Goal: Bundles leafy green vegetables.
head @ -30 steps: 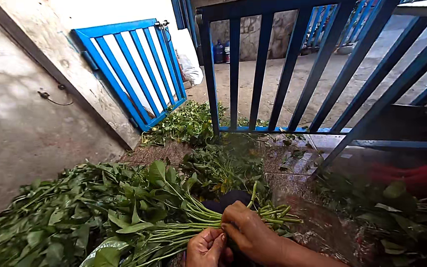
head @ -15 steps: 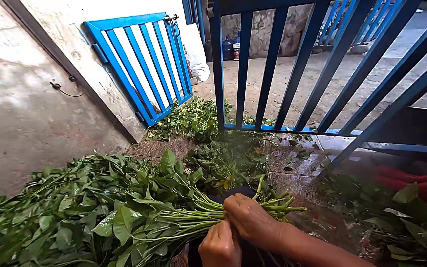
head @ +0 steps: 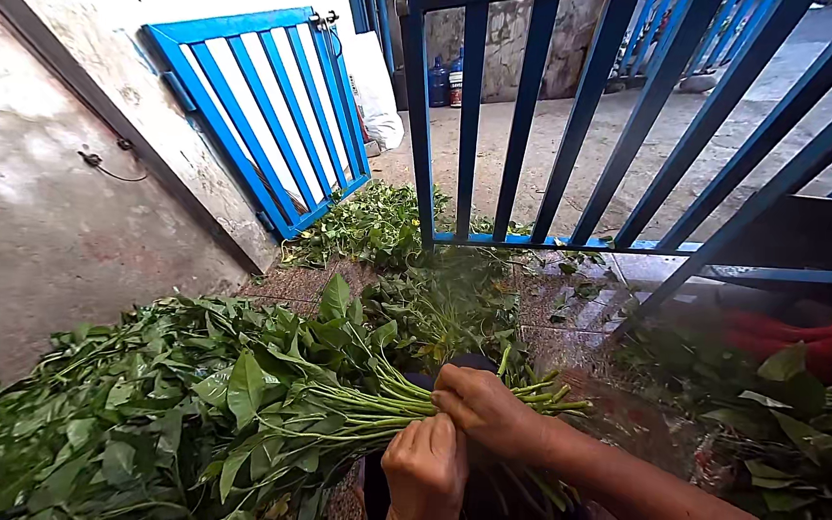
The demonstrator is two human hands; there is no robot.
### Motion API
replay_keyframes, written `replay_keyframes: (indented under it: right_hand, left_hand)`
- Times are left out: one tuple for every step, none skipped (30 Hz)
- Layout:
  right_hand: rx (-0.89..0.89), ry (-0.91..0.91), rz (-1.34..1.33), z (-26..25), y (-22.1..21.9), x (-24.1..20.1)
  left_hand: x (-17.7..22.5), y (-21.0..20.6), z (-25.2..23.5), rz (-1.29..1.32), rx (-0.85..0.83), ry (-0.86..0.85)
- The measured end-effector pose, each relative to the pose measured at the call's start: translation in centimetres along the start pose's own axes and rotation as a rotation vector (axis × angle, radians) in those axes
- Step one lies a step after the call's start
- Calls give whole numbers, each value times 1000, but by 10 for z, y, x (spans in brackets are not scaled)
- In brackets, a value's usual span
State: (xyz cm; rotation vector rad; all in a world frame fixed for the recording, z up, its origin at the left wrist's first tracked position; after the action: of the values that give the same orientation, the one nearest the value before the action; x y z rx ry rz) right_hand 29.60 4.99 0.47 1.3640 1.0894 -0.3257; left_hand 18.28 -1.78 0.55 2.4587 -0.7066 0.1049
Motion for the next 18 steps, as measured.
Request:
replay_keyframes:
  right_hand:
    - [17, 17, -60, 1, 1, 4]
    - [26, 30, -119, 1, 3, 6]
    - [30, 46, -175, 2, 4, 8]
    - [26, 67, -231, 3, 7, 9]
    - [17, 90, -275, 4, 9, 9]
    - [0, 106, -305, 5, 12, 9]
    - [-29, 117, -317, 7, 13, 9]
    - [-59, 130, -303, 7, 13, 9]
    - [-77, 163, -273, 8, 13, 7]
    - [-80, 200, -239, 9, 13, 5]
    - [-62, 237, -212, 10, 13, 3]
    - [-26, 269, -198, 12, 13, 2]
    - [25, 293, -192, 14, 14, 1]
    - [73, 314, -183, 16, 15, 1]
    - [109, 338, -167, 19, 16, 0]
    - [132, 366, -136, 21, 17, -1]
    - [143, 388, -102, 23, 17, -2]
    - [141, 399, -74, 24, 17, -3]
  left_hand:
    - [-2, -1, -3, 87, -78, 164]
    - [-5, -2, -2, 232, -178, 382]
    - [-9, -3, 0, 441, -281, 639]
    - [-13, -4, 3, 673, -341, 897]
    - [-15, -6, 8, 861, -356, 1121]
    - [-17, -8, 13, 999, -340, 1285]
    - [-19, -10, 17, 1097, -315, 1385]
    - [-20, -11, 20, 1159, -295, 1432]
    - [-21, -12, 21, 1197, -278, 1443]
    - [-22, -13, 22, 1223, -262, 1440]
    - [-23, -13, 22, 1241, -245, 1433]
    - [-24, -14, 22, 1259, -229, 1426]
    - [-25, -14, 22, 1272, -217, 1424]
    - [-26, -14, 22, 1280, -211, 1425]
    - [-26, -14, 23, 1282, -209, 1429]
    - [-25, -14, 23, 1283, -211, 1429]
    - [-25, -14, 23, 1285, -218, 1424]
    - [-23, -14, 22, 1286, -226, 1410]
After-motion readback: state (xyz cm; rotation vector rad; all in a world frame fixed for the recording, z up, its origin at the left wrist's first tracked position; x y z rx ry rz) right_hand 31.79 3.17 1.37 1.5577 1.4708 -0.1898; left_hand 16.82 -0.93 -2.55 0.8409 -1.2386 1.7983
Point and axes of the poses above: each hand's wrist, its own z-axis away from the middle knuckle, its own y-axis out of the back of the hand, x = y × z, the point moved 6 cm from there along -z, towards the middle knuckle, and after that the axes turned 6 degrees about x, right-handed, at the moved point
